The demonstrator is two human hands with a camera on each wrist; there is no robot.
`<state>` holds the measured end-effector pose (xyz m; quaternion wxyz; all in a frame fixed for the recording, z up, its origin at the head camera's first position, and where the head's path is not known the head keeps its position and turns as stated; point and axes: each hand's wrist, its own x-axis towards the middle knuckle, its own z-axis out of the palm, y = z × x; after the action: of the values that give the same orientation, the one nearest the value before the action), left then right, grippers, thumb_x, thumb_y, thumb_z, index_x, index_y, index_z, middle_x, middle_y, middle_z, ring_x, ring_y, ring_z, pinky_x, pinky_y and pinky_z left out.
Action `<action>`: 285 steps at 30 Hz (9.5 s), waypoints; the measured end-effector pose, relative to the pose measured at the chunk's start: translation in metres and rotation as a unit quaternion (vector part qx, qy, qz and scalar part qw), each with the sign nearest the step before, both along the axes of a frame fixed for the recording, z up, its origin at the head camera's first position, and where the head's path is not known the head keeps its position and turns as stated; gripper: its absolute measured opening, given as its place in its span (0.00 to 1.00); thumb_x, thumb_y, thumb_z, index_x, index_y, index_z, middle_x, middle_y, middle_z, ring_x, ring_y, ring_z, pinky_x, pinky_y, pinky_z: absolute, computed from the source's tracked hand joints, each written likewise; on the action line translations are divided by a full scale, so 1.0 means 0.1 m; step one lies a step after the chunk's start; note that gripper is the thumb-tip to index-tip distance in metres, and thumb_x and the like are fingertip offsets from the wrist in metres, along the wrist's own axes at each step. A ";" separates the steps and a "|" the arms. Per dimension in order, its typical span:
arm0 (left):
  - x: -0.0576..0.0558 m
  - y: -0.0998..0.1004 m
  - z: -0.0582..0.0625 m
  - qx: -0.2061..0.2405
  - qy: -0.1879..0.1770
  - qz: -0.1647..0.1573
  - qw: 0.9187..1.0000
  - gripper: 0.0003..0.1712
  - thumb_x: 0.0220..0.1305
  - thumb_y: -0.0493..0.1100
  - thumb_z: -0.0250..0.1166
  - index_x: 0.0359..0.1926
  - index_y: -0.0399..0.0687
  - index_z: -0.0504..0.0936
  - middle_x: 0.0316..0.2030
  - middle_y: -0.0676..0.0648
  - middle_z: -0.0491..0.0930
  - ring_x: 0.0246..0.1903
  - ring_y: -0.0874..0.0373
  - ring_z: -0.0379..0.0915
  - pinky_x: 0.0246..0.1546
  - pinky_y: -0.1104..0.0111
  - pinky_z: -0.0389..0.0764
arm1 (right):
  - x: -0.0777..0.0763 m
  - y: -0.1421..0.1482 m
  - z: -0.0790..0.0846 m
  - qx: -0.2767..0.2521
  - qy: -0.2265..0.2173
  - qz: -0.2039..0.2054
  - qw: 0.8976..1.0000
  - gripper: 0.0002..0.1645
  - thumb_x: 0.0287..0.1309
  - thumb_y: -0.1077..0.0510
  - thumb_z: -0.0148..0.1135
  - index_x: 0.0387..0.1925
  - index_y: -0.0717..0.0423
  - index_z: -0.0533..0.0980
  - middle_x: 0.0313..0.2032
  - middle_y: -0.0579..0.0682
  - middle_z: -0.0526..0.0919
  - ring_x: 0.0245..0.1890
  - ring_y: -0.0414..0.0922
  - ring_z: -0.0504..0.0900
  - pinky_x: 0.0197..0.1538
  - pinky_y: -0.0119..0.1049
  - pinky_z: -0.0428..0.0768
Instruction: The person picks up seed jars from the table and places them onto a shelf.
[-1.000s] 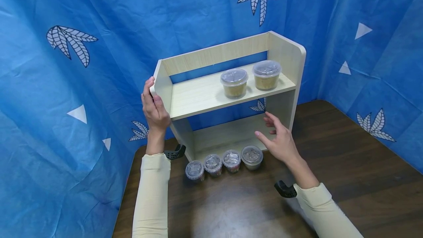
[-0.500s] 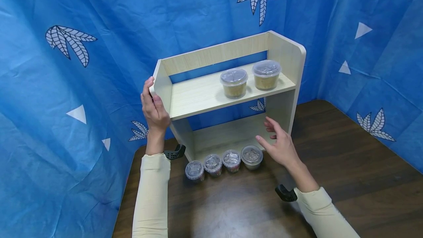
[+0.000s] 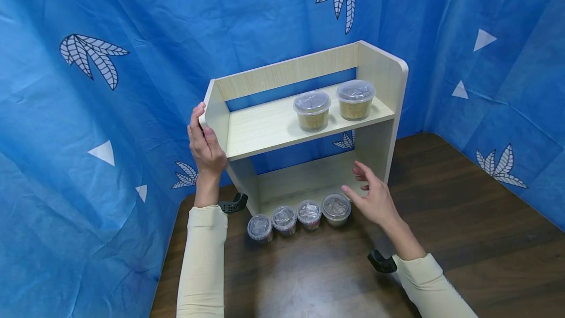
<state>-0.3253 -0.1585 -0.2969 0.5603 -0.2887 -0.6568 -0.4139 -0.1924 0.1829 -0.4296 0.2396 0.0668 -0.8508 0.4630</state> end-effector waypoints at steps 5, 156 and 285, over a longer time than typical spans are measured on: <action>0.00 0.01 0.01 0.001 0.001 0.000 1.000 0.28 0.75 0.54 0.45 0.64 0.38 0.67 0.64 0.44 0.71 0.59 0.50 0.67 0.56 0.57 0.76 | 0.00 0.01 -0.05 -0.002 -0.002 0.000 1.000 0.41 0.61 0.55 0.68 0.70 0.62 0.61 0.59 0.65 0.75 0.55 0.59 0.75 0.50 0.58 0.78; 0.00 0.00 0.02 0.002 0.002 0.001 1.000 0.30 0.76 0.56 0.45 0.63 0.36 0.67 0.64 0.43 0.71 0.60 0.50 0.67 0.57 0.57 0.75 | -0.06 -0.14 -0.91 0.054 -0.100 0.023 0.993 0.52 0.49 0.47 0.76 0.69 0.66 0.62 0.62 0.69 0.72 0.56 0.62 0.76 0.46 0.50 0.82; 0.00 -0.02 0.04 -0.013 -0.001 -0.006 1.000 0.24 0.69 0.40 0.46 0.63 0.37 0.69 0.63 0.40 0.71 0.56 0.45 0.68 0.54 0.51 0.77 | 0.10 -0.23 -0.16 -0.057 -0.017 0.022 0.998 0.48 0.42 0.52 0.80 0.64 0.57 0.67 0.51 0.55 0.78 0.44 0.48 0.76 0.45 0.48 0.77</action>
<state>-0.3250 -0.1608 -0.2930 0.5536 -0.2991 -0.6608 -0.4091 -0.1822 0.1595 -0.4459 0.2178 0.0638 -0.8254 0.5169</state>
